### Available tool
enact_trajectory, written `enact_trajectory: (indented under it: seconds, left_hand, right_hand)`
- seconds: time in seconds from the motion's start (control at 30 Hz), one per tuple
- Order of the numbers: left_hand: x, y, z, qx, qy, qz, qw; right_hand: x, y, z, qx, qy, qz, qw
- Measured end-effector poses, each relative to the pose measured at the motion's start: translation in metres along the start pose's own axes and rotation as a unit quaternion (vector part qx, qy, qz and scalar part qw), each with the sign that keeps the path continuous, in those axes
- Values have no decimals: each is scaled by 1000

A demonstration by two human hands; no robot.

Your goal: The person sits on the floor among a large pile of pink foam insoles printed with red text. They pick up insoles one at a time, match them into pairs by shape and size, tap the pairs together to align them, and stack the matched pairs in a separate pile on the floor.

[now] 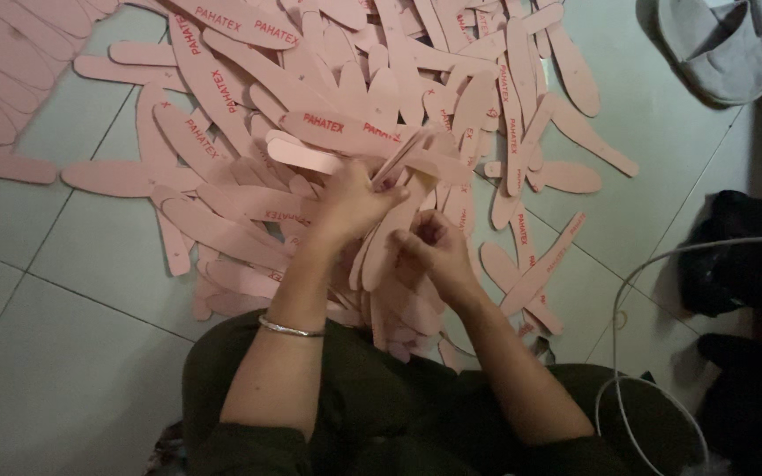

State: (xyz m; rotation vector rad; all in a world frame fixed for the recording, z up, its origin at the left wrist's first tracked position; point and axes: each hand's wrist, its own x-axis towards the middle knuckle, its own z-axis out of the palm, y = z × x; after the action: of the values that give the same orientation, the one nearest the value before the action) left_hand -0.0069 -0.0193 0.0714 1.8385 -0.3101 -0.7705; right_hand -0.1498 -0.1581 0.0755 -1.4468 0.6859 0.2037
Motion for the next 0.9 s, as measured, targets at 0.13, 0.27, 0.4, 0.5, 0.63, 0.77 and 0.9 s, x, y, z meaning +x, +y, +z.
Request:
enact_trajectory:
  seconds: [0.13, 0.27, 0.4, 0.5, 0.63, 0.77, 0.9]
  left_hand:
    - [2, -4, -2, -27, 17, -19, 999]
    - [1, -3, -7, -55, 46, -46, 996]
    - [-1, 3, -9, -183, 44, -53, 981]
    - [-4, 5, -10, -223, 38, -75, 971]
    - [-5, 4, -10, -153, 74, -31, 985]
    - [-4, 0, -9, -53, 141, 17, 988]
    - [0, 1, 0, -131, 171, 26, 976]
  right_hand:
    - [9, -4, -16, -7, 65, 42, 997]
    - [15, -14, -48, 85, 107, -6, 991]
    - [16, -20, -76, 101, 122, -28, 987]
    - [16, -20, -84, 38, 158, -51, 985]
    - [8, -25, -87, 39, 92, -168, 981]
    - [1, -34, -87, 105, 46, -150, 982]
    - [3, -36, -75, 45, 61, -144, 987]
